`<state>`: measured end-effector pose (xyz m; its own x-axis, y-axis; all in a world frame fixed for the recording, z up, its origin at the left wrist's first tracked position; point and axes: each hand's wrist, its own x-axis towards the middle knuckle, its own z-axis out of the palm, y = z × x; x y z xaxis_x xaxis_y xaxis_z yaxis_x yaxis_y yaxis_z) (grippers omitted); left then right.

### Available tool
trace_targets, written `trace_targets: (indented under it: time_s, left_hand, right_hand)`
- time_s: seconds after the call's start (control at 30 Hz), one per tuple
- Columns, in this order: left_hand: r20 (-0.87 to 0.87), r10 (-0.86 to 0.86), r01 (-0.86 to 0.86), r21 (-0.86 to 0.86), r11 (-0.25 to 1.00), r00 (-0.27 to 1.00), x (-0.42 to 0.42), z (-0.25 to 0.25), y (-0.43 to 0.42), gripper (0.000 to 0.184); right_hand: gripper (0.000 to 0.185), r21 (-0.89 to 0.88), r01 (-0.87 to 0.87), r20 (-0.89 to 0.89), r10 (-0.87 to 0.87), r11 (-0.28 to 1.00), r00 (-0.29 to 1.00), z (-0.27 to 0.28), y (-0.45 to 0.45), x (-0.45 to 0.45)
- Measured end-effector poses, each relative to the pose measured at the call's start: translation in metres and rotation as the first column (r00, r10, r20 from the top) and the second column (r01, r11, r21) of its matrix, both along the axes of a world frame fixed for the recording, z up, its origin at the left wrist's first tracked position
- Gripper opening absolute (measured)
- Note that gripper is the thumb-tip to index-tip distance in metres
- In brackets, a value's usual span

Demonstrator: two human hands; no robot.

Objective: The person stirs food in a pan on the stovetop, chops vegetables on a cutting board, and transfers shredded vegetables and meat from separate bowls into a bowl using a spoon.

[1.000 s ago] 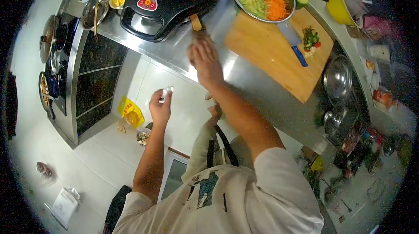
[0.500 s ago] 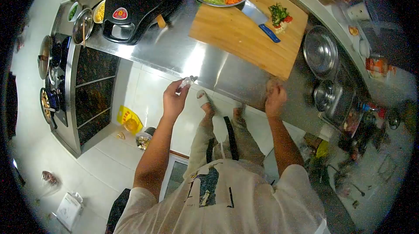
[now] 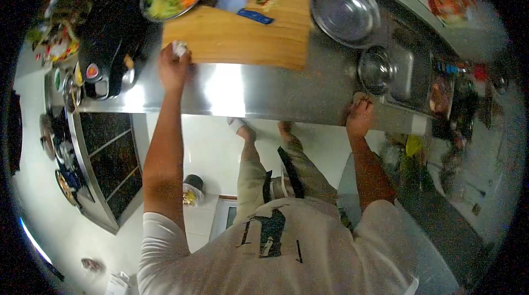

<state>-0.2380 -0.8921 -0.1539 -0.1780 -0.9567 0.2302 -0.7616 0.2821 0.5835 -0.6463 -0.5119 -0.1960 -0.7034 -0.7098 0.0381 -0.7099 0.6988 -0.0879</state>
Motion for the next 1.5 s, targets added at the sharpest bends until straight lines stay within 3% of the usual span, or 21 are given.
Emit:
trace_targets:
  time_s: [0.13, 0.17, 0.2, 0.27, 0.33, 0.4, 0.43, 0.57, 0.63, 0.77, 0.87, 1.0, 1.03, 1.1, 1.17, 1.23, 1.27, 1.3, 1.33, 1.37, 1.5]
  left_hand:
    - [0.098, -0.03, 0.043, -0.13, 0.991, 0.995, 0.005, -0.006, 0.012, 0.061]
    - [0.133, -0.001, 0.024, -0.172, 0.985, 0.991, 0.008, -0.007, 0.016, 0.06]
    - [0.165, 0.031, 0.005, -0.214, 0.977, 0.986, 0.011, -0.008, 0.022, 0.06]
    - [-0.091, 0.059, -0.073, -0.16, 0.984, 0.994, 0.017, -0.009, 0.037, 0.052]
    - [-0.104, 0.172, -0.169, 0.039, 0.985, 0.98, 0.003, 0.013, 0.076, 0.045]
    - [-0.103, 0.117, -0.103, 0.131, 0.986, 0.988, 0.002, 0.008, 0.114, 0.04]
    - [-0.09, 0.078, -0.061, 0.178, 0.982, 0.993, 0.001, 0.003, 0.134, 0.038]
    - [-0.066, -0.093, 0.106, 0.248, 0.963, 0.993, -0.012, 0.005, 0.195, 0.034]
    - [-0.079, -0.044, 0.074, 0.429, 0.9, 0.996, -0.019, 0.011, 0.217, 0.029]
    - [-0.092, -0.093, 0.126, 0.483, 0.866, 0.991, -0.021, 0.014, 0.233, 0.026]
    - [-0.056, -0.141, 0.15, 0.496, 0.855, 0.988, -0.03, 0.023, 0.235, 0.026]
    - [-0.088, -0.091, 0.126, 0.629, 0.767, 0.992, -0.041, 0.035, 0.236, 0.022]
    - [-0.104, -0.14, 0.174, 0.56, 0.81, 0.985, -0.053, 0.042, 0.24, 0.019]
    - [-0.119, -0.199, 0.231, 0.579, 0.782, 0.973, -0.06, 0.042, 0.243, 0.018]
    - [-0.128, -0.223, 0.249, 0.676, 0.694, 0.966, -0.068, 0.049, 0.246, 0.017]
    - [-0.233, -0.232, 0.329, 0.659, 0.676, 0.944, -0.067, 0.044, 0.248, 0.015]
    - [-0.277, -0.221, 0.352, 0.661, 0.662, 0.935, -0.07, 0.045, 0.249, 0.015]
    - [-0.279, -0.227, 0.357, 0.656, 0.665, 0.933, -0.071, 0.044, 0.25, 0.015]
    - [-0.251, -0.212, 0.328, 0.675, 0.661, 0.944, -0.071, 0.044, 0.252, 0.016]
    - [-0.225, -0.199, 0.301, 0.692, 0.656, 0.954, -0.07, 0.045, 0.253, 0.016]
    - [-0.17, -0.231, 0.284, 0.67, 0.686, 0.958, -0.069, 0.049, 0.263, 0.015]
  right_hand:
    - [0.036, 0.012, -0.053, -0.143, 0.054, 0.999, 0.988, -0.014, 0.041, -0.027]
    - [0.038, 0.021, 0.056, 0.049, -0.057, 0.998, 0.997, 0.005, 0.035, -0.027]
    - [0.038, 0.023, 0.085, 0.039, -0.086, 0.996, 0.996, 0.006, 0.038, -0.027]
    - [0.039, -0.007, 0.181, 0.043, -0.181, 0.983, 0.983, 0.005, 0.045, -0.038]
    - [0.045, 0.028, 0.175, 0.018, -0.176, 0.984, 0.984, -0.001, 0.061, -0.058]
    - [0.047, 0.107, 0.169, 0.044, -0.175, 0.98, 0.984, 0.002, 0.068, -0.07]
    - [0.057, 0.09, 0.198, 0.091, -0.206, 0.976, 0.974, 0.004, 0.073, -0.079]
    - [0.053, 0.03, 0.317, 0.037, -0.318, 0.948, 0.947, 0.006, 0.116, -0.172]
    - [0.051, 0.093, 0.381, 0.011, -0.384, 0.92, 0.923, 0.01, 0.147, -0.237]
    - [0.048, 0.303, 0.446, 0.033, -0.477, 0.842, 0.878, 0.003, 0.189, -0.314]
    - [0.045, 0.369, 0.409, -0.017, -0.434, 0.835, 0.901, -0.028, 0.19, -0.303]
    - [0.042, 0.582, 0.38, -0.306, -0.239, 0.719, 0.922, -0.085, 0.146, -0.249]
    - [0.041, 0.591, 0.397, -0.339, -0.23, 0.702, 0.912, -0.097, 0.144, -0.251]
    - [0.045, 0.323, 0.358, -0.021, -0.372, 0.876, 0.928, -0.119, 0.171, -0.287]
    - [0.051, 0.008, 0.372, 0.327, -0.354, 0.928, 0.876, -0.135, 0.2, -0.313]
    - [0.055, 0.334, 0.388, 0.011, -0.416, 0.859, 0.909, -0.017, 0.171, -0.282]
    - [0.055, 0.329, 0.395, 0.014, -0.423, 0.858, 0.906, -0.023, 0.172, -0.261]
    - [0.05, 0.044, 0.416, 0.208, -0.416, 0.908, 0.885, -0.044, 0.174, -0.247]
    - [0.045, -0.239, 0.452, 0.387, -0.342, 0.86, 0.856, -0.071, 0.179, -0.235]
    - [0.043, -0.329, 0.491, 0.447, -0.325, 0.807, 0.833, -0.065, 0.165, -0.208]
    - [0.032, -0.38, 0.542, 0.329, -0.439, 0.75, 0.836, -0.012, 0.07, -0.134]
